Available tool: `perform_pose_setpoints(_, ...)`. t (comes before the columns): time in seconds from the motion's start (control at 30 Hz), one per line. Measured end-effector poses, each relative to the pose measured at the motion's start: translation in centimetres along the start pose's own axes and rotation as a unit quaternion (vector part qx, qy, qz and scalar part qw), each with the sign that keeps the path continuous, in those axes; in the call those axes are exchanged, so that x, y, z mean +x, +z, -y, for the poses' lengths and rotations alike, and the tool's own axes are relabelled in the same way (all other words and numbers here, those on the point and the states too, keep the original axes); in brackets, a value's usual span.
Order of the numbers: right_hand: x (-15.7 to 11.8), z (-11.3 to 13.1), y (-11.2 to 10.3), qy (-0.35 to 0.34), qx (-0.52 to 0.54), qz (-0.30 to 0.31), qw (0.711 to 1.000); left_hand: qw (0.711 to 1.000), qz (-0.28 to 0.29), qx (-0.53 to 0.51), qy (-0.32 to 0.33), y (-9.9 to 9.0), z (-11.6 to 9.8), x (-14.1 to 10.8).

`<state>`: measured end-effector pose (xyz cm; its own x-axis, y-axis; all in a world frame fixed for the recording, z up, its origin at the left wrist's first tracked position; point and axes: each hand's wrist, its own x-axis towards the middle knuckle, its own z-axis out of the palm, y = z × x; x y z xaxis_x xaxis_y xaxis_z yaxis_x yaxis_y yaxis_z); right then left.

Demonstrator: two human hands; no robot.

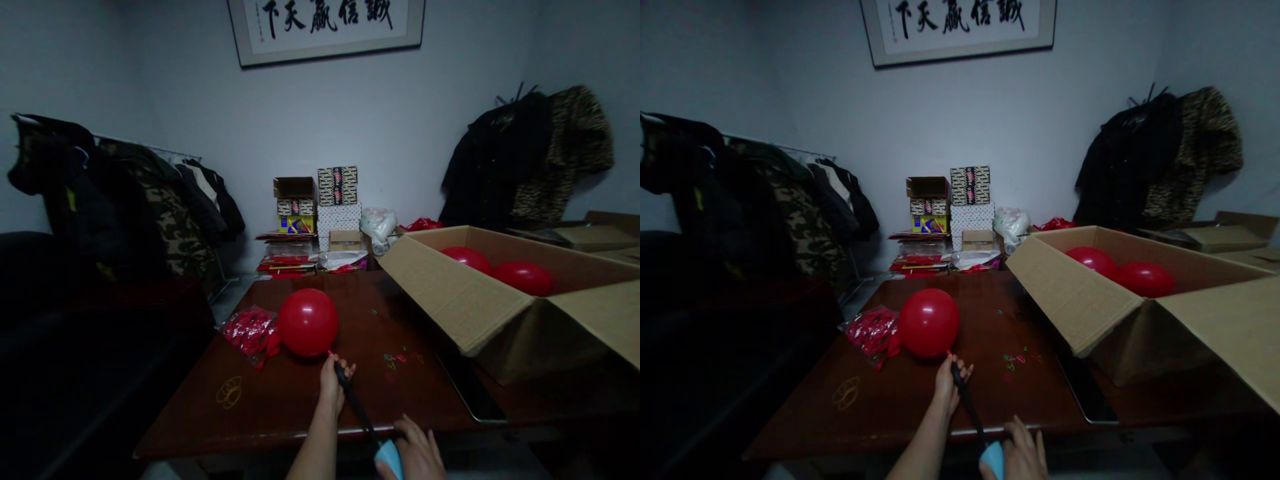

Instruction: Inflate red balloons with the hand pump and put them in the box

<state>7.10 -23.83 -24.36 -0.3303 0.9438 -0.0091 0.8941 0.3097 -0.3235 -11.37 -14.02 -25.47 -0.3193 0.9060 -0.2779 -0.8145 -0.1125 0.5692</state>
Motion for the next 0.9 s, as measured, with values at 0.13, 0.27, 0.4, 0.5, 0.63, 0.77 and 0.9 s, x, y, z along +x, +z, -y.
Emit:
perform_pose_setpoints(0.13,1.7,2.3,-1.4,-0.017,0.037,0.002,0.999,1.0,0.02,0.013,0.001,-0.3,0.3,0.0)
perform_pose_setpoints(0.27,4.1,4.6,-2.2,-0.009,0.044,-0.015,0.999,0.999,0.038,0.03,0.014,-0.6,0.7,0.2)
perform_pose_setpoints(0.4,6.3,6.0,-2.1,-0.006,0.038,-0.025,0.999,0.998,0.031,0.042,0.022,-0.6,0.6,0.6)
perform_pose_setpoints(0.5,6.6,6.3,-1.8,-0.008,0.032,-0.026,0.999,0.999,0.018,0.039,0.024,-0.6,0.6,0.7)
perform_pose_setpoints(0.63,5.0,5.4,-1.5,-0.009,0.022,-0.023,0.999,0.998,0.02,0.046,0.044,-0.6,0.8,0.7)
perform_pose_setpoints(0.77,2.1,2.9,-0.3,-0.027,0.004,-0.011,1.0,0.997,0.028,0.044,0.049,-0.7,0.9,0.7)
perform_pose_setpoints(0.9,-1.2,-0.5,1.8,-0.042,-0.037,-0.053,0.997,0.997,0.032,0.039,0.051,-0.7,0.8,0.6)
